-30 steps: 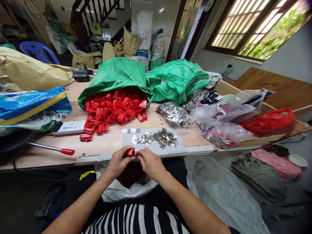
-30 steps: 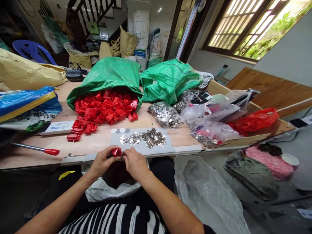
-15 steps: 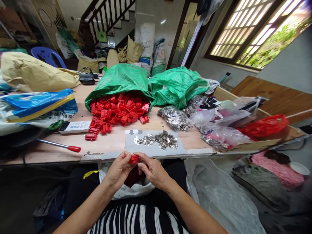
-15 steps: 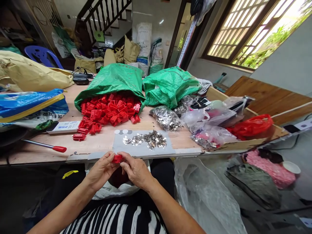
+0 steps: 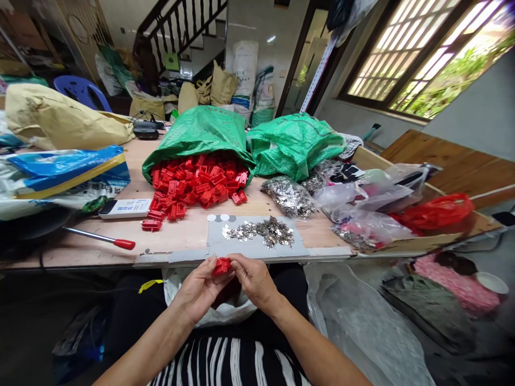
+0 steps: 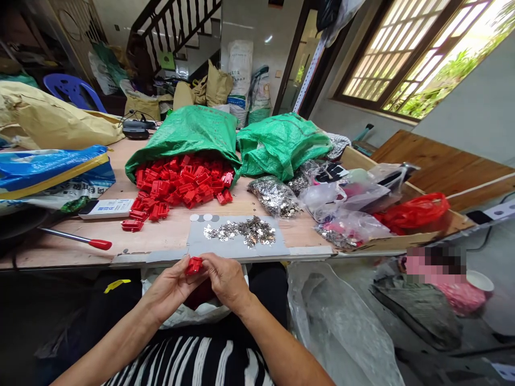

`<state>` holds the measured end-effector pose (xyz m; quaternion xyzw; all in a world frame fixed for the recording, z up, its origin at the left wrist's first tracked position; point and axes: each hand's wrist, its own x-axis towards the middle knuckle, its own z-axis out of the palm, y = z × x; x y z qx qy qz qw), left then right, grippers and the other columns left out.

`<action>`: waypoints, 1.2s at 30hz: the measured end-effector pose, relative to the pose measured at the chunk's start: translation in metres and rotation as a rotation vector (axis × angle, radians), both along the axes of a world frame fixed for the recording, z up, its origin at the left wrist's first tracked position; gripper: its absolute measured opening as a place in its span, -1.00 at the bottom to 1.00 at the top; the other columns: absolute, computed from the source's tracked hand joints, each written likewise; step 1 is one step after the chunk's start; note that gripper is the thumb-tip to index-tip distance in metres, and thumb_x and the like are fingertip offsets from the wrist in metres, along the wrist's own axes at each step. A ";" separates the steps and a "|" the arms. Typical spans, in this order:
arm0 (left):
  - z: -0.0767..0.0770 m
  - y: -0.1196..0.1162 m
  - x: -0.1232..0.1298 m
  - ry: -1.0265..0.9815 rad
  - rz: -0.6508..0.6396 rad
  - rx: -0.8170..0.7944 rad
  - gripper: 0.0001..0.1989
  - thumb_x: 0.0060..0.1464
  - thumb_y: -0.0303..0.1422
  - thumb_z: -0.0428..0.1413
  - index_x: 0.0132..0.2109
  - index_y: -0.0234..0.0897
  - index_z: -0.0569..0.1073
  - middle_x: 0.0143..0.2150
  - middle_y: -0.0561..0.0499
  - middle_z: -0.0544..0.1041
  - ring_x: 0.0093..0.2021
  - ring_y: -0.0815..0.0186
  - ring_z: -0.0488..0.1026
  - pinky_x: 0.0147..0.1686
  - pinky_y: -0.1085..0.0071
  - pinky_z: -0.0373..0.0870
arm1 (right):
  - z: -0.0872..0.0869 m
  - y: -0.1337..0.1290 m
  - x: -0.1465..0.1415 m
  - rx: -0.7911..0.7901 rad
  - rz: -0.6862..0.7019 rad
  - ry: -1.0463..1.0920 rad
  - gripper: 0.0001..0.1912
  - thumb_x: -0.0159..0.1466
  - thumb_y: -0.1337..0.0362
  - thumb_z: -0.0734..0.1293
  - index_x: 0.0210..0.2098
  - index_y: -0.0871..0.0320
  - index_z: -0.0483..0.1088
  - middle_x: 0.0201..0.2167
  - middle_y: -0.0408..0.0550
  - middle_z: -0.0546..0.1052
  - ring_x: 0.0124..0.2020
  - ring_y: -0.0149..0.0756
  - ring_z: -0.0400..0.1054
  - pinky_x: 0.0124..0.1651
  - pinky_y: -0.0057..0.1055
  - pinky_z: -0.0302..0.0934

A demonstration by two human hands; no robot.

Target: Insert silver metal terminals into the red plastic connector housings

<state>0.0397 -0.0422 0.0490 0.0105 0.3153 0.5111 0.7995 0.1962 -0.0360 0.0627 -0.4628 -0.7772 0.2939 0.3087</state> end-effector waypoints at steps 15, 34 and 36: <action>-0.052 -0.007 -0.020 0.732 -0.170 0.312 -0.74 -0.16 -0.23 0.32 -0.32 -0.27 0.52 -0.28 0.01 0.57 -0.21 0.30 0.43 -0.18 0.46 0.27 | -0.007 0.074 0.015 0.018 -0.116 -0.212 -0.70 0.35 0.23 0.20 0.03 0.14 0.36 -0.07 0.03 0.49 -0.05 -0.25 0.36 0.02 -0.35 0.18; -0.064 -0.007 -0.020 0.657 -0.092 0.239 -0.67 -0.24 -0.17 0.35 -0.35 -0.28 0.52 -0.37 -0.03 0.58 -0.27 0.25 0.51 -0.11 0.33 0.35 | 0.004 0.168 -0.010 0.009 -0.130 -0.419 -0.75 0.30 0.35 0.24 -0.07 0.22 0.45 -0.03 0.08 0.39 -0.04 -0.24 0.31 0.03 -0.38 0.15; -0.056 -0.009 -0.018 0.652 -0.059 0.267 -0.67 -0.21 -0.17 0.34 -0.32 -0.29 0.52 -0.35 -0.04 0.57 -0.26 0.23 0.53 -0.11 0.32 0.38 | 0.010 0.146 -0.009 0.030 -0.088 -0.353 -0.73 0.31 0.33 0.24 -0.03 0.17 0.43 -0.01 0.03 0.39 -0.04 -0.30 0.30 0.05 -0.41 0.14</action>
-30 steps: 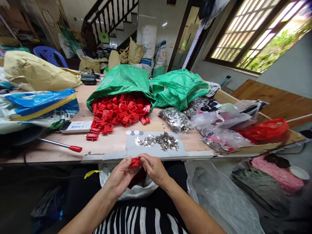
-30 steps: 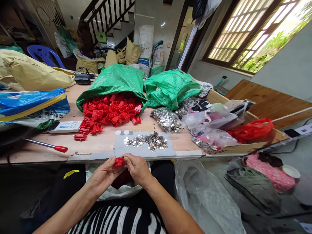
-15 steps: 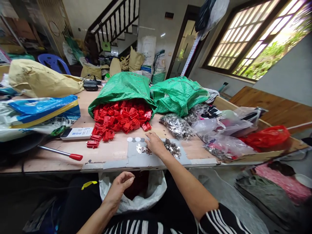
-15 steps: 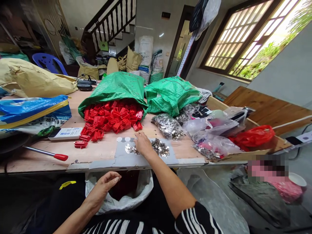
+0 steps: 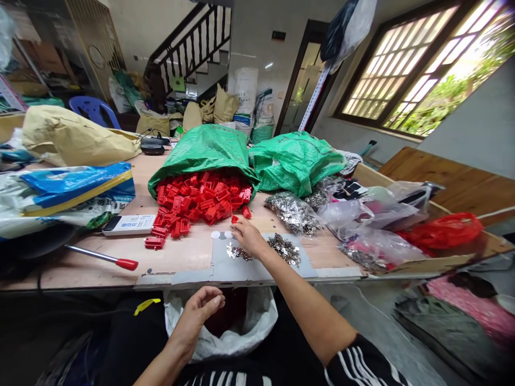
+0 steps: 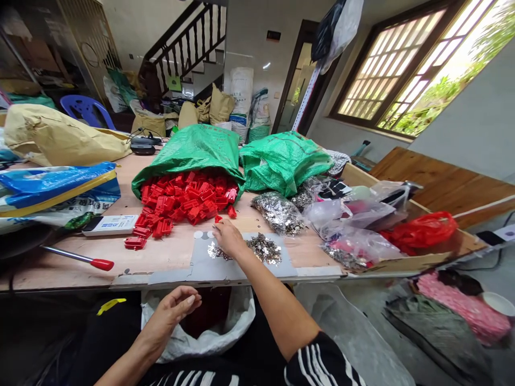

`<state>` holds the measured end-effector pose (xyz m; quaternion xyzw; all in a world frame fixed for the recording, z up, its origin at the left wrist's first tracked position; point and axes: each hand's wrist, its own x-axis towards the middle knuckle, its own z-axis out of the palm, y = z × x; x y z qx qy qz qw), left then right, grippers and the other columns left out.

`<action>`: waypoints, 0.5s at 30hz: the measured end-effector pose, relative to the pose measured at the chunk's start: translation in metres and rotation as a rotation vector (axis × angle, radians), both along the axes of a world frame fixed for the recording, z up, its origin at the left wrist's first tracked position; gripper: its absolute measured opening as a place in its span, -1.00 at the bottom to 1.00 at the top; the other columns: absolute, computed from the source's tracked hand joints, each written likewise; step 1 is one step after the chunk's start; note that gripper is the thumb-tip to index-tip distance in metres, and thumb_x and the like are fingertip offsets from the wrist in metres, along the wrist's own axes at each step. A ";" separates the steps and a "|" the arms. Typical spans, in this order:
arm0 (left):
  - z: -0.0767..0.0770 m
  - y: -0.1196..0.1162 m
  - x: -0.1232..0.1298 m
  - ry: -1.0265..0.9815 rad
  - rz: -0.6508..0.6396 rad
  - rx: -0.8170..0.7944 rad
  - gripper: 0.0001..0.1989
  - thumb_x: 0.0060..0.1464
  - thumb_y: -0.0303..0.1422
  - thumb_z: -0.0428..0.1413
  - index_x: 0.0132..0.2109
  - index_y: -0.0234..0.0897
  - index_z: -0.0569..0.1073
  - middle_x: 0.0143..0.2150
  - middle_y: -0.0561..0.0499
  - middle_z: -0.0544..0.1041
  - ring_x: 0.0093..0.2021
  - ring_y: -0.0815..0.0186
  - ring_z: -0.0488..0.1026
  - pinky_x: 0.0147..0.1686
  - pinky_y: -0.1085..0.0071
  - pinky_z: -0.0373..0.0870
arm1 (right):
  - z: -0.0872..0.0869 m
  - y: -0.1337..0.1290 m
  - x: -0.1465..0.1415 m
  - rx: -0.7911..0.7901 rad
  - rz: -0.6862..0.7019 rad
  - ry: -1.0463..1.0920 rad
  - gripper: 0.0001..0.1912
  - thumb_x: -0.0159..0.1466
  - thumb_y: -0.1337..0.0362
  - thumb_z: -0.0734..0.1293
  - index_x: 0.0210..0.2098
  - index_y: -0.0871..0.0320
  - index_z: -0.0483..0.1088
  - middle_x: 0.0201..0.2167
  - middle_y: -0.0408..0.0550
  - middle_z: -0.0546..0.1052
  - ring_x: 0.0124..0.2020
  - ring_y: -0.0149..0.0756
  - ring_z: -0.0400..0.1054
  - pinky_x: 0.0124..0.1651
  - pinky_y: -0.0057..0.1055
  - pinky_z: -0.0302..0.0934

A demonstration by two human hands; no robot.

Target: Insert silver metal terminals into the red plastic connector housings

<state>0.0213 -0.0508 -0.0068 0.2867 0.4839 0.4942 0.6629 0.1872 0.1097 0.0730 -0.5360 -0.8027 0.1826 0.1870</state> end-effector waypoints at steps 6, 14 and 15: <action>0.033 -0.001 0.000 0.320 0.216 0.391 -0.50 -0.16 -0.40 0.33 0.00 -0.08 0.47 0.10 -0.08 0.41 0.00 0.13 0.44 -0.04 0.31 0.38 | 0.013 -0.091 0.003 -0.497 0.198 0.687 -0.66 0.26 0.10 0.29 -0.04 0.12 0.46 -0.36 -0.13 0.39 -0.45 -0.46 0.21 -0.41 -0.52 0.12; 0.035 0.002 -0.003 0.430 0.113 0.495 -0.68 -0.16 -0.55 0.28 -0.22 -0.10 0.60 -0.05 -0.05 0.52 0.08 0.09 0.37 0.20 0.29 0.16 | 0.007 -0.149 0.007 -0.958 0.267 1.051 -0.44 0.15 -0.06 0.36 0.04 0.13 0.40 -0.56 -0.24 0.26 -0.60 -0.55 0.01 -0.55 -0.58 -0.08; 0.034 0.001 -0.003 0.454 0.091 0.498 -0.68 -0.16 -0.54 0.29 -0.21 -0.10 0.60 -0.07 -0.04 0.54 0.06 0.11 0.39 0.18 0.31 0.18 | 0.008 -0.150 0.010 -0.916 0.256 1.018 -0.44 0.16 -0.05 0.36 0.05 0.13 0.38 -0.52 -0.21 0.31 -0.59 -0.55 0.04 -0.54 -0.57 -0.05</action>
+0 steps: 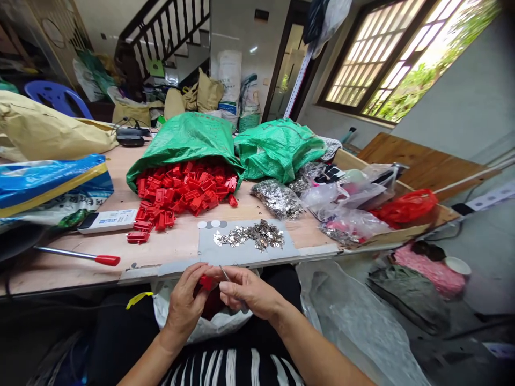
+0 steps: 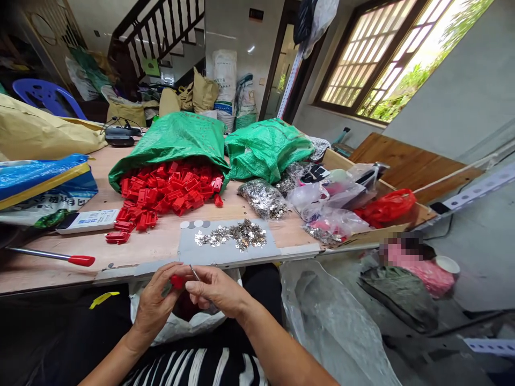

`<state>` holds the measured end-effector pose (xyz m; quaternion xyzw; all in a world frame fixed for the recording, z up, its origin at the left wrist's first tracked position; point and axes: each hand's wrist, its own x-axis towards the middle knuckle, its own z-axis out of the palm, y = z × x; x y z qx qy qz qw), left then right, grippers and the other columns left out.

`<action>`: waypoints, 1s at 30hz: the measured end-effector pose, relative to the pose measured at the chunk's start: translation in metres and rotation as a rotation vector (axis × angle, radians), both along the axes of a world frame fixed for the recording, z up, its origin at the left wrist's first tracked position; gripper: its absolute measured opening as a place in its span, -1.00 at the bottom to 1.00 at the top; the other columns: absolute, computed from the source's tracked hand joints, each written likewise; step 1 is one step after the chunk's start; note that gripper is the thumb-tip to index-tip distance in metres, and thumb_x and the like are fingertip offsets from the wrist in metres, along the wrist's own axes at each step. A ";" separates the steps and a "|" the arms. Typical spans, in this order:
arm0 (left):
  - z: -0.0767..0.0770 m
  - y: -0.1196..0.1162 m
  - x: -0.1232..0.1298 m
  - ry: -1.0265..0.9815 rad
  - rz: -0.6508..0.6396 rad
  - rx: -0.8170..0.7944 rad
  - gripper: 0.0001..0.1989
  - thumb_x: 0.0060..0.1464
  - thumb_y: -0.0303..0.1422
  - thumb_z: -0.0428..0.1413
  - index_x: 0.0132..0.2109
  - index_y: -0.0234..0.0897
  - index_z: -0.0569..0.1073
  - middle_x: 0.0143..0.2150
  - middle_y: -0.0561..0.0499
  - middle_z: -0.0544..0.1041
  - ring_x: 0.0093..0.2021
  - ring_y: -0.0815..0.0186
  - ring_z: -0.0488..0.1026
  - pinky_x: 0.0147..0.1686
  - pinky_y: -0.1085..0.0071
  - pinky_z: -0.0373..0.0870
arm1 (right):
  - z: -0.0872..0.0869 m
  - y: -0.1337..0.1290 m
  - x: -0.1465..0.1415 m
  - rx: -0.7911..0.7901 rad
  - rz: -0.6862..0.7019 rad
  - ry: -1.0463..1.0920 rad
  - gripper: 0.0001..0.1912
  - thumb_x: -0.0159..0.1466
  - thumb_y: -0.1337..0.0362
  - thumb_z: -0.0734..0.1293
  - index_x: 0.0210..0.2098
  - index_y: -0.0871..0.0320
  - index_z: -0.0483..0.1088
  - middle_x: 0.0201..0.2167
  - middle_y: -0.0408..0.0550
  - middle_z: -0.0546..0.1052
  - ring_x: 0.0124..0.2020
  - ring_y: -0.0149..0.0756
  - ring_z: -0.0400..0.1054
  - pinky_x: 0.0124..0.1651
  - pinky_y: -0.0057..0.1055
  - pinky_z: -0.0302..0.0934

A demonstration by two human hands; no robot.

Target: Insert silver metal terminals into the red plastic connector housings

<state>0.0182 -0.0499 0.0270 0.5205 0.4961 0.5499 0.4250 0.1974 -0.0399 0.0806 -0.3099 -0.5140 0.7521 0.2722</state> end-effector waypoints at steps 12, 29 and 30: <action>-0.006 -0.003 0.004 -0.210 -0.065 -0.288 -0.68 -0.21 -0.31 0.35 -0.26 -0.25 0.48 -0.39 0.08 0.58 -0.38 0.35 0.46 -0.32 0.50 0.39 | -0.029 0.028 0.086 0.696 -0.679 -1.289 -0.92 0.24 0.29 0.27 -0.31 0.12 0.41 -0.33 -0.08 0.51 -0.30 -0.29 0.38 -0.26 -0.42 0.14; -0.011 -0.002 0.006 -0.313 -0.088 -0.337 -0.59 -0.16 -0.34 0.34 -0.12 -0.24 0.44 -0.28 0.05 0.62 -0.31 0.34 0.53 -0.25 0.45 0.51 | -0.041 0.034 0.068 0.806 -0.519 -1.118 -0.91 0.28 0.34 0.24 -0.32 0.13 0.40 -0.29 -0.07 0.50 -0.25 -0.30 0.36 -0.18 -0.43 0.16; -0.011 -0.002 0.006 -0.315 -0.091 -0.337 -0.58 -0.16 -0.34 0.34 -0.11 -0.24 0.43 -0.28 0.05 0.62 -0.30 0.35 0.53 -0.25 0.46 0.51 | -0.041 0.034 0.068 0.805 -0.512 -1.088 -0.91 0.27 0.35 0.25 -0.30 0.13 0.40 -0.28 -0.07 0.51 -0.24 -0.30 0.36 -0.18 -0.43 0.16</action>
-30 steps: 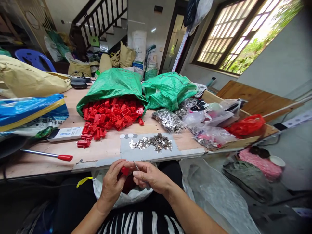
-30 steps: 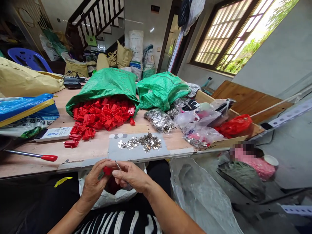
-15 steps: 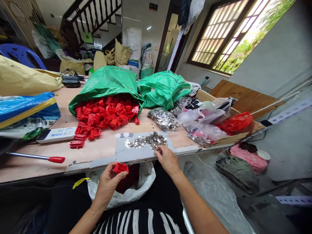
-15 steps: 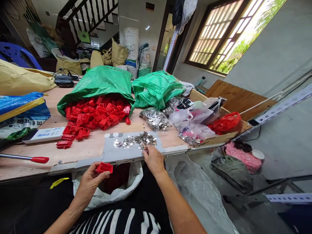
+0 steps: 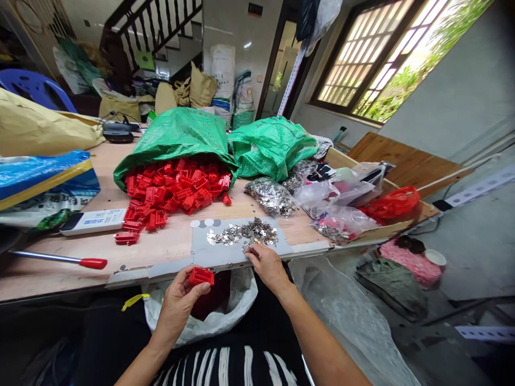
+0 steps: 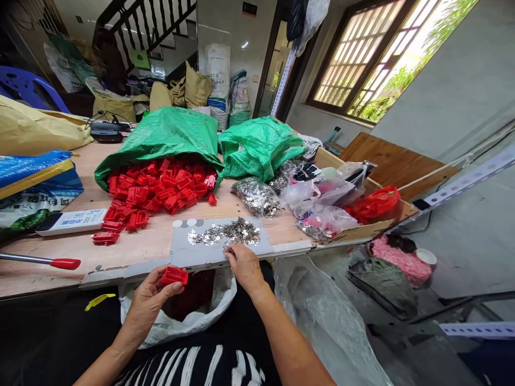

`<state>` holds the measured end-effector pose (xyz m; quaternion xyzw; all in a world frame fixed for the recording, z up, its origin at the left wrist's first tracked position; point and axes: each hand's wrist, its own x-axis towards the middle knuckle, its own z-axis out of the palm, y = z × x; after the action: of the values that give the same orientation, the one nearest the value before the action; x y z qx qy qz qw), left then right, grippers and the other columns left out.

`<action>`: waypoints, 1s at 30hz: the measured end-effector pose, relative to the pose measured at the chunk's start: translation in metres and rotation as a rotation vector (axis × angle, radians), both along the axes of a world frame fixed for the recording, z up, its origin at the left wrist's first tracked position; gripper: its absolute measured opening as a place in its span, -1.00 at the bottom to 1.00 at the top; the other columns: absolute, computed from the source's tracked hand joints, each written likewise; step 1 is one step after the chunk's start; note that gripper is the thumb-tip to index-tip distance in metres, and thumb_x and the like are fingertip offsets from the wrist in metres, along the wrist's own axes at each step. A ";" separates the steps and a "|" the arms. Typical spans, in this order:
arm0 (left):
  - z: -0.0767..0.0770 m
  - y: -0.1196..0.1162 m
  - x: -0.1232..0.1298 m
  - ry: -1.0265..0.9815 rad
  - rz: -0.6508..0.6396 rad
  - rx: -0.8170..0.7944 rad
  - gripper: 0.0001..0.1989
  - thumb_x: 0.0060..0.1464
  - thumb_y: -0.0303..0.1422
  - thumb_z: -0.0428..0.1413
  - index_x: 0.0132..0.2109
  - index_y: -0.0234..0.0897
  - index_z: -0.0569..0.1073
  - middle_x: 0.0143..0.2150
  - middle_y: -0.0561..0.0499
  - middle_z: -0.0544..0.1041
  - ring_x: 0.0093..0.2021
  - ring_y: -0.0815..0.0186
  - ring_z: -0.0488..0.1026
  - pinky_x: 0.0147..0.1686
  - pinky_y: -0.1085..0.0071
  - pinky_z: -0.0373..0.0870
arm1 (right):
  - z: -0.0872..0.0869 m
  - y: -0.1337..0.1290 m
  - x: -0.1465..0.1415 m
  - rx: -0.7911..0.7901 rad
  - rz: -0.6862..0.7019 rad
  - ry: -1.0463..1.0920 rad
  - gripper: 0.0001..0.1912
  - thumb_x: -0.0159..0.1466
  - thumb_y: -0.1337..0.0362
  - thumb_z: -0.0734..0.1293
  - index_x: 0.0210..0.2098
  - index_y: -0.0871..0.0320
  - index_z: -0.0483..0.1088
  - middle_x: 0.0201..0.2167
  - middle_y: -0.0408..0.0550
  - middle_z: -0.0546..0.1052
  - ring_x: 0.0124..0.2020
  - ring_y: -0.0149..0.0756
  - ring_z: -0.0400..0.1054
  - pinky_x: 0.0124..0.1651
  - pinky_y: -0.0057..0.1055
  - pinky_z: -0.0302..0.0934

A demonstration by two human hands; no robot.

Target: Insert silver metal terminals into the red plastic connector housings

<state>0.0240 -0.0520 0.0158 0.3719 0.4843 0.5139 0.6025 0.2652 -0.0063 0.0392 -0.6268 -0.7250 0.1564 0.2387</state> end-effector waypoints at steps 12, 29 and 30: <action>0.002 0.002 0.003 0.061 -0.033 0.072 -0.64 -0.10 -0.30 0.30 -0.14 -0.24 0.40 -0.24 0.05 0.61 -0.24 0.34 0.54 -0.16 0.46 0.48 | -0.002 -0.001 0.000 0.040 -0.006 0.054 -0.93 0.25 0.34 0.27 -0.34 0.11 0.40 -0.32 -0.10 0.47 -0.29 -0.31 0.34 -0.21 -0.42 0.15; 0.008 0.000 0.001 0.716 0.026 0.540 -0.69 0.06 -0.30 0.17 -0.01 -0.17 0.48 -0.04 -0.03 0.60 0.05 0.11 0.49 0.03 0.21 0.43 | 0.027 -0.030 -0.063 0.064 0.287 0.332 -0.92 0.26 0.38 0.28 -0.28 0.14 0.41 -0.36 -0.08 0.50 -0.33 -0.34 0.37 -0.23 -0.45 0.21; 0.008 0.000 0.001 0.726 0.028 0.563 -0.69 0.06 -0.31 0.17 -0.01 -0.17 0.48 -0.04 -0.03 0.60 0.07 0.10 0.48 0.04 0.19 0.43 | 0.026 -0.030 -0.065 0.070 0.300 0.311 -0.91 0.26 0.39 0.27 -0.28 0.15 0.42 -0.35 -0.07 0.50 -0.32 -0.33 0.38 -0.22 -0.44 0.21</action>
<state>0.0253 -0.0521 0.0236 0.6707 0.5106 0.4698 0.2623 0.2005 -0.0365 0.0648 -0.4715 -0.7695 0.2598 0.3435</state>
